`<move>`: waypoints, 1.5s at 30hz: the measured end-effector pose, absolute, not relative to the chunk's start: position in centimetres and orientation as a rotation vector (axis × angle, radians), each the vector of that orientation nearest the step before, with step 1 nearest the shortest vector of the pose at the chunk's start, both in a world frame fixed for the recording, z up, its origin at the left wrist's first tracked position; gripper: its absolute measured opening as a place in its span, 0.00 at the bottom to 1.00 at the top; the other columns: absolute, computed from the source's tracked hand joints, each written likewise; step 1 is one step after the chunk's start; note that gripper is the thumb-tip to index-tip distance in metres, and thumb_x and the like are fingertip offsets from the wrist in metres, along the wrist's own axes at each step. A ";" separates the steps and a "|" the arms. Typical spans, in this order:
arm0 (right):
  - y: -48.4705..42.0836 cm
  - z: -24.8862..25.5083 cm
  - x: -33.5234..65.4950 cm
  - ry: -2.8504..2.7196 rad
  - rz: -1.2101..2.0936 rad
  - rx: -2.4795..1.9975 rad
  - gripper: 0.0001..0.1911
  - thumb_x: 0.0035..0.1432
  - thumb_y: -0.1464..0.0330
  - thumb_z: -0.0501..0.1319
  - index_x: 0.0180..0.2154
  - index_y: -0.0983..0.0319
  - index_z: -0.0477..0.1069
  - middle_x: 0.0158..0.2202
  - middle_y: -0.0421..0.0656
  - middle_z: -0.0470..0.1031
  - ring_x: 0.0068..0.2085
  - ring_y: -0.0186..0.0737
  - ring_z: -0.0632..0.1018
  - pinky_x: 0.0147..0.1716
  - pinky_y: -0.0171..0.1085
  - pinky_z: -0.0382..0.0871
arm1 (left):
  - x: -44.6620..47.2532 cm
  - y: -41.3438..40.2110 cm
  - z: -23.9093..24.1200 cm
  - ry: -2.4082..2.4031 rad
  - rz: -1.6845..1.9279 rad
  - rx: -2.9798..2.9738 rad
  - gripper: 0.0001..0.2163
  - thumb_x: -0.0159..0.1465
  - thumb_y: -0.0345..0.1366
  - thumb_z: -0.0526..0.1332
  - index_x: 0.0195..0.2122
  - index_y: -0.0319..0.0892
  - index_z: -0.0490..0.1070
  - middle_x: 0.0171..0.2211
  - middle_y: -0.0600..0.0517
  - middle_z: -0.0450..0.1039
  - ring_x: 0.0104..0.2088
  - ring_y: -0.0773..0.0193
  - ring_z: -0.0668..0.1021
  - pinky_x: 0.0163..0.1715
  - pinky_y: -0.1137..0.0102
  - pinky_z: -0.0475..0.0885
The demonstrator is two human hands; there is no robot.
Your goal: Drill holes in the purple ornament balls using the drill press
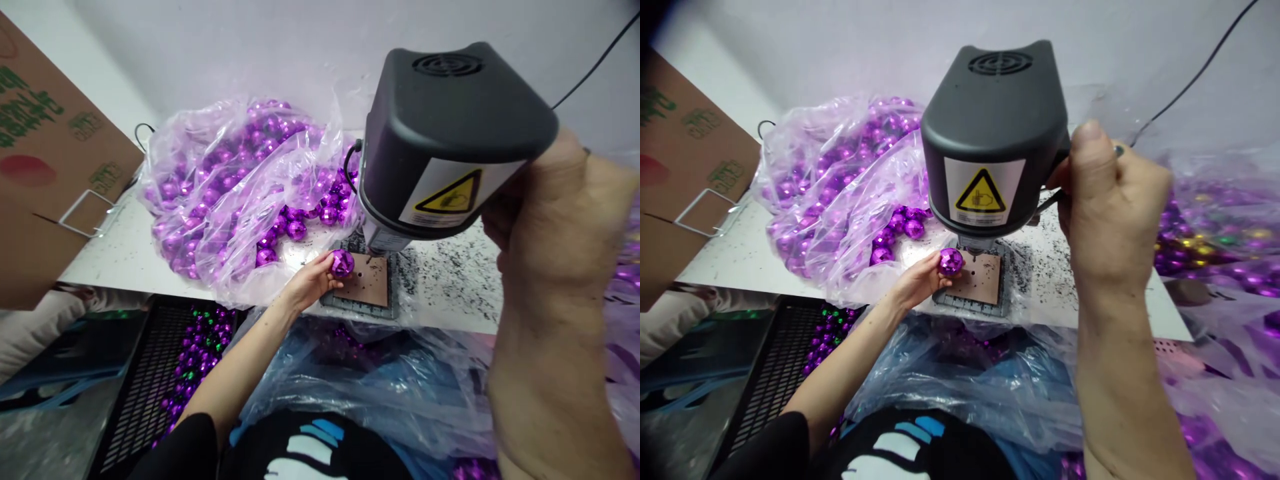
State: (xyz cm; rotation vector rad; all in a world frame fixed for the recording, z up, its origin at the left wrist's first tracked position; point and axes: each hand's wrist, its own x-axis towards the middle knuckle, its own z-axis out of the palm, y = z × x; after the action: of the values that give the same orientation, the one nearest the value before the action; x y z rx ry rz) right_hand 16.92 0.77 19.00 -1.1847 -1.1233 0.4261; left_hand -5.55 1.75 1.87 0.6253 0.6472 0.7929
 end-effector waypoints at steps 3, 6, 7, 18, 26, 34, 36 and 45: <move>1.2 19.3 17.0 -1.101 0.456 -1.184 0.21 0.60 0.56 0.60 0.25 0.67 0.67 0.15 0.33 0.48 0.14 0.22 0.55 0.13 0.27 0.41 | -4.9 1.3 1.4 0.790 0.881 0.779 0.21 0.60 0.44 0.69 0.50 0.40 0.72 0.44 0.47 0.77 0.39 0.62 0.81 0.36 0.69 0.76; 1.4 19.3 17.0 -1.110 0.437 -1.190 0.23 0.60 0.54 0.59 0.25 0.67 0.66 0.16 0.33 0.48 0.14 0.22 0.55 0.13 0.28 0.42 | -4.2 1.0 1.0 0.960 0.954 1.065 0.22 0.60 0.46 0.68 0.51 0.39 0.71 0.45 0.47 0.77 0.41 0.61 0.79 0.39 0.68 0.76; 1.4 19.3 17.1 -1.112 0.429 -1.198 0.23 0.60 0.53 0.59 0.25 0.66 0.65 0.16 0.33 0.48 0.14 0.22 0.56 0.13 0.27 0.43 | -3.9 0.9 0.9 1.005 0.975 1.178 0.22 0.61 0.45 0.68 0.52 0.40 0.71 0.46 0.47 0.77 0.43 0.61 0.78 0.42 0.67 0.76; 1.8 19.0 17.4 -1.116 0.441 -1.180 0.24 0.56 0.51 0.62 0.23 0.63 0.59 0.16 0.34 0.48 0.15 0.26 0.56 0.12 0.32 0.42 | -1.8 0.3 -0.5 1.126 1.096 2.146 0.23 0.64 0.38 0.66 0.58 0.42 0.63 0.54 0.42 0.70 0.56 0.53 0.72 0.59 0.55 0.68; 1.5 19.1 17.2 -1.120 0.433 -1.178 0.24 0.57 0.50 0.60 0.24 0.63 0.63 0.15 0.35 0.49 0.14 0.27 0.55 0.12 0.33 0.41 | 0.0 0.8 -0.7 1.307 1.009 2.132 0.24 0.57 0.40 0.72 0.53 0.45 0.67 0.50 0.47 0.71 0.53 0.53 0.73 0.57 0.55 0.67; 1.0 19.2 16.9 -1.143 0.421 -1.163 0.22 0.59 0.53 0.59 0.25 0.65 0.66 0.17 0.35 0.51 0.16 0.24 0.56 0.14 0.31 0.42 | -0.4 0.3 -1.0 1.215 0.882 2.280 0.23 0.65 0.40 0.63 0.58 0.42 0.58 0.52 0.44 0.71 0.56 0.54 0.72 0.68 0.48 0.46; 0.6 18.9 16.7 -1.158 0.379 -1.161 0.23 0.61 0.54 0.58 0.25 0.66 0.65 0.18 0.36 0.52 0.17 0.23 0.55 0.15 0.30 0.42 | -0.3 0.3 -0.9 1.224 0.870 2.285 0.22 0.66 0.41 0.62 0.58 0.42 0.58 0.52 0.44 0.71 0.56 0.54 0.72 0.68 0.47 0.46; -4.3 14.9 15.8 -1.272 -0.033 -1.331 0.17 0.64 0.59 0.54 0.30 0.64 0.70 0.21 0.36 0.61 0.21 0.24 0.65 0.21 0.32 0.51 | -0.3 0.3 -0.3 1.219 0.848 2.276 0.19 0.66 0.41 0.61 0.55 0.43 0.59 0.49 0.45 0.71 0.53 0.53 0.72 0.67 0.46 0.49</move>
State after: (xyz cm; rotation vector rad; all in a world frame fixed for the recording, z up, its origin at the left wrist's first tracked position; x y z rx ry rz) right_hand 15.85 -4.28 14.92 -1.3308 -1.2725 -0.0331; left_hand -0.34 0.27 -0.34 2.2763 1.2193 0.8483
